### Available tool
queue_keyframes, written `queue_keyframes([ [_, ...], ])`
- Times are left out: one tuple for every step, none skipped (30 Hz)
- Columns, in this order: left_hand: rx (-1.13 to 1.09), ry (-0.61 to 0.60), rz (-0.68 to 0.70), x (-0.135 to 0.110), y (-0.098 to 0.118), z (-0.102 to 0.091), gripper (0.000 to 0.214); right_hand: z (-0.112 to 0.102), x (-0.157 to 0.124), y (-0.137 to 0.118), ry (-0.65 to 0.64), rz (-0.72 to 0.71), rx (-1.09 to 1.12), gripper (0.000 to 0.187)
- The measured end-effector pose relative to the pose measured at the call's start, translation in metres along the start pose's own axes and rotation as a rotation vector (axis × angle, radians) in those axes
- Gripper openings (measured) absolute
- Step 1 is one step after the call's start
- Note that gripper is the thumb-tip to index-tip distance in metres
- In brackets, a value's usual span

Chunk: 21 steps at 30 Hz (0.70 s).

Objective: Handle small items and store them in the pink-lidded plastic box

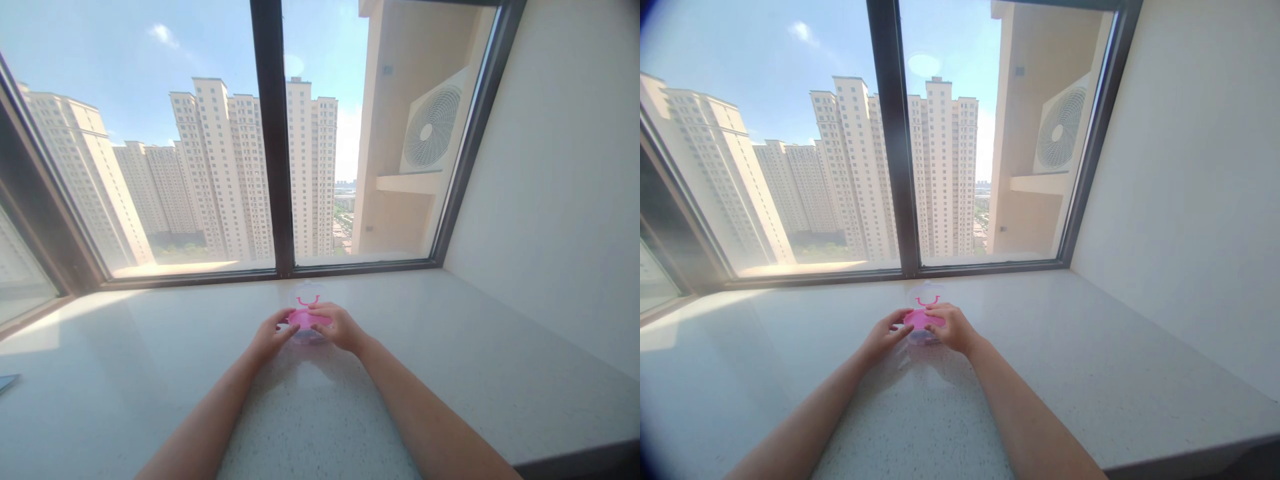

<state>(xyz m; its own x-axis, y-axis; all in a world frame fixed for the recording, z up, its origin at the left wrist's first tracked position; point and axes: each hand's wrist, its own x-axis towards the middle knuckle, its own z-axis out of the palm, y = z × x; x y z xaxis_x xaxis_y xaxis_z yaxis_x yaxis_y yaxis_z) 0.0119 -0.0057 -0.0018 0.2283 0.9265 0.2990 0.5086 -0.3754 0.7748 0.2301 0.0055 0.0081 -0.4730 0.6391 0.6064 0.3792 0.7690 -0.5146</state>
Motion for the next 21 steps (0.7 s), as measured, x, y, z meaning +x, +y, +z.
queue_keyframes([
  [0.009, 0.008, -0.003, 0.0, 0.001, -0.001, 0.05, 0.0, 0.0, 0.0, -0.007, 0.005, 0.005, 0.036],
  [0.017, 0.014, -0.005, 0.0, 0.001, -0.001, 0.05, -0.001, 0.001, 0.0, -0.012, 0.01, 0.009, 0.037],
  [0.024, 0.018, -0.006, -0.001, 0.002, -0.001, 0.049, -0.001, 0.001, 0.0, -0.014, 0.015, 0.012, 0.037],
  [0.03, 0.021, -0.005, -0.001, 0.002, -0.001, 0.049, -0.001, 0.001, 0.0, -0.016, 0.019, 0.014, 0.037],
  [0.038, 0.024, -0.004, -0.001, 0.003, -0.001, 0.049, 0.0, 0.002, 0.0, -0.016, 0.019, 0.013, 0.038],
  [0.049, 0.027, -0.003, -0.001, 0.003, -0.001, 0.049, 0.0, 0.002, 0.0, -0.016, 0.017, 0.009, 0.038],
  [0.062, 0.033, 0.002, -0.001, 0.003, -0.001, 0.049, 0.001, 0.002, 0.001, -0.016, 0.014, 0.003, 0.038],
  [0.076, 0.043, 0.012, -0.001, 0.003, -0.001, 0.049, 0.002, 0.002, 0.001, -0.019, 0.01, -0.007, 0.037],
  [0.093, 0.056, 0.026, -0.001, 0.002, -0.002, 0.049, 0.003, 0.003, 0.001, -0.022, 0.008, -0.019, 0.035],
  [0.111, 0.075, 0.041, -0.001, 0.001, -0.003, 0.049, 0.004, 0.003, 0.002, -0.028, 0.008, -0.034, 0.033],
  [0.128, 0.101, 0.051, 0.0, 0.0, -0.004, 0.05, 0.006, 0.003, 0.002, -0.035, 0.012, -0.052, 0.031],
  [0.145, 0.13, 0.054, 0.001, -0.002, -0.007, 0.05, 0.007, 0.004, 0.003, -0.043, 0.02, -0.072, 0.03],
  [0.161, 0.165, 0.045, 0.003, -0.004, -0.01, 0.049, 0.007, 0.004, 0.003, -0.051, 0.029, -0.093, 0.029],
  [0.176, 0.196, 0.022, 0.004, -0.006, -0.014, 0.048, 0.008, 0.004, 0.004, -0.059, 0.038, -0.115, 0.028],
  [0.192, 0.224, -0.008, 0.005, -0.008, -0.019, 0.044, 0.008, 0.004, 0.004, -0.067, 0.044, -0.136, 0.028],
  [0.215, 0.252, -0.037, 0.006, -0.011, -0.024, 0.039, 0.008, 0.004, 0.004, -0.077, 0.047, -0.157, 0.029],
  [0.255, 0.261, -0.06, 0.007, -0.013, -0.03, 0.035, 0.008, 0.003, 0.004, -0.088, 0.045, -0.176, 0.03],
  [0.301, 0.273, -0.083, 0.007, -0.014, -0.035, 0.032, 0.008, 0.003, 0.003, -0.099, 0.042, -0.194, 0.033],
  [0.341, 0.262, -0.105, 0.007, -0.016, -0.04, 0.03, 0.007, 0.003, 0.002, -0.109, 0.039, -0.209, 0.037],
  [0.371, 0.234, -0.129, 0.007, -0.017, -0.045, 0.029, 0.007, 0.002, 0.001, -0.117, 0.039, -0.223, 0.04],
  [0.391, 0.2, -0.148, 0.007, -0.019, -0.049, 0.028, 0.007, 0.002, 0.0, -0.124, 0.042, -0.236, 0.042],
])
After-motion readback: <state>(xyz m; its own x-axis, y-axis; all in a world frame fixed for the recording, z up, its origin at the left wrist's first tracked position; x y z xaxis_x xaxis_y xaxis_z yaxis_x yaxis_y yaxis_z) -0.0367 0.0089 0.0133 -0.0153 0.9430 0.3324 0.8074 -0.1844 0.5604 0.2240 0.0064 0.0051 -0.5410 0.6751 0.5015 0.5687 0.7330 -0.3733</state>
